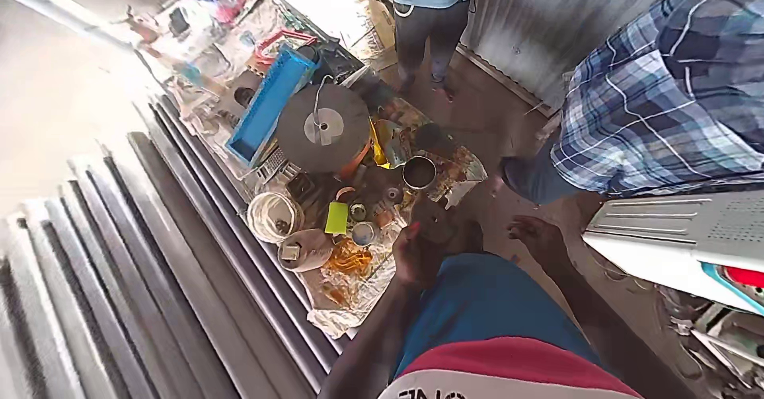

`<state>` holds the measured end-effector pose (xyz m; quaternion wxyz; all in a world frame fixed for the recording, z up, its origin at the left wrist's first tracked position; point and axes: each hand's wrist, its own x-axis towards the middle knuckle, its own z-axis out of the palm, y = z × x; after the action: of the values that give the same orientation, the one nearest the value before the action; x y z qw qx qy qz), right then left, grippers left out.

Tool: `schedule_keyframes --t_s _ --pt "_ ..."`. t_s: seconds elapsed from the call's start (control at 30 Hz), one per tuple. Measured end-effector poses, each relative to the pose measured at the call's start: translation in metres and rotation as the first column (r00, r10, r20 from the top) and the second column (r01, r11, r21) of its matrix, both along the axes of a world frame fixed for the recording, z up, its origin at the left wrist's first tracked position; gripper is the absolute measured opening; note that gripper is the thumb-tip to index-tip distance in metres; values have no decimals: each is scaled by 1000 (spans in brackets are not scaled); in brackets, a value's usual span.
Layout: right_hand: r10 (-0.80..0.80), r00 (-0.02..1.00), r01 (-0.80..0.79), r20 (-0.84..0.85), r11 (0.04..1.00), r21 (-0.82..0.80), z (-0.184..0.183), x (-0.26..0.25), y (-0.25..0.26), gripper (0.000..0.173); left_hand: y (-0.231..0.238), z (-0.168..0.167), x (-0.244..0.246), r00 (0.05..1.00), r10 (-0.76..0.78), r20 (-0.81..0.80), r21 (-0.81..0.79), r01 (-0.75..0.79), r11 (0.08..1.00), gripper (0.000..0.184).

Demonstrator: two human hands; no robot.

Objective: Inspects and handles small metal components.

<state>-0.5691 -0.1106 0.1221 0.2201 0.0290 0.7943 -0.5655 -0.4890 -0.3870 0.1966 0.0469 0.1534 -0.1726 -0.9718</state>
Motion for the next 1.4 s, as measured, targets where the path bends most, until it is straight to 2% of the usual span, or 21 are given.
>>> schedule_keyframes --t_s 0.1,0.2,0.3,0.4,0.47,0.57,0.67,0.7,0.77,0.8,0.9,1.03,1.13,1.23,1.3,1.4 --pt "-96 990 66 106 964 259 -55 27 38 28 -4 -2 -2 996 -73 45 17 72 997 54" --pt "-134 986 72 103 884 463 -92 67 75 27 -12 -2 -5 985 -139 99 16 138 990 61" --pt "-247 952 88 183 790 606 -96 97 83 24 -21 -1 -9 979 -165 117 -24 169 985 62" --pt "-333 907 74 257 728 682 -88 111 80 24 -30 -4 -13 977 -195 89 -39 200 979 71" --pt "-351 904 85 244 707 702 -87 115 81 24 -33 -6 -15 977 -189 98 -41 194 980 68" --pt "-388 903 145 186 681 717 -85 110 76 26 -38 -10 -18 976 -202 83 -41 205 978 80" --pt "-450 884 243 122 668 703 -83 98 67 38 -40 -7 -20 975 -193 107 -17 196 981 74" --pt "-459 881 259 112 667 698 -83 93 65 40 -41 -8 -20 976 -196 97 -19 199 980 78" --pt "-409 904 220 120 687 692 -86 83 64 38 -42 -7 -18 978 -187 91 -45 192 980 86" --pt "-352 929 193 113 723 663 -88 80 66 34 -43 -6 -15 981 -174 92 -47 179 983 84" --pt "-163 980 68 114 813 578 -95 69 69 33 -47 -3 -9 987 -123 101 -42 128 991 59" --pt "-61 990 -33 125 770 637 -95 53 58 30 -54 1 1 997 -57 59 -47 60 997 49" --pt "-33 995 -42 97 733 679 -90 42 47 29 -57 1 7 999 -5 43 -29 6 1000 46" --pt "-59 997 8 54 747 665 -85 35 39 27 -58 1 12 998 17 59 -17 -16 1000 45" --pt "-123 992 68 40 761 645 -84 32 38 26 -58 -1 13 999 12 38 2 -12 1000 52" --pt "-209 978 146 17 735 662 -93 31 45 32 -56 0 13 998 24 59 -7 -23 1000 51"
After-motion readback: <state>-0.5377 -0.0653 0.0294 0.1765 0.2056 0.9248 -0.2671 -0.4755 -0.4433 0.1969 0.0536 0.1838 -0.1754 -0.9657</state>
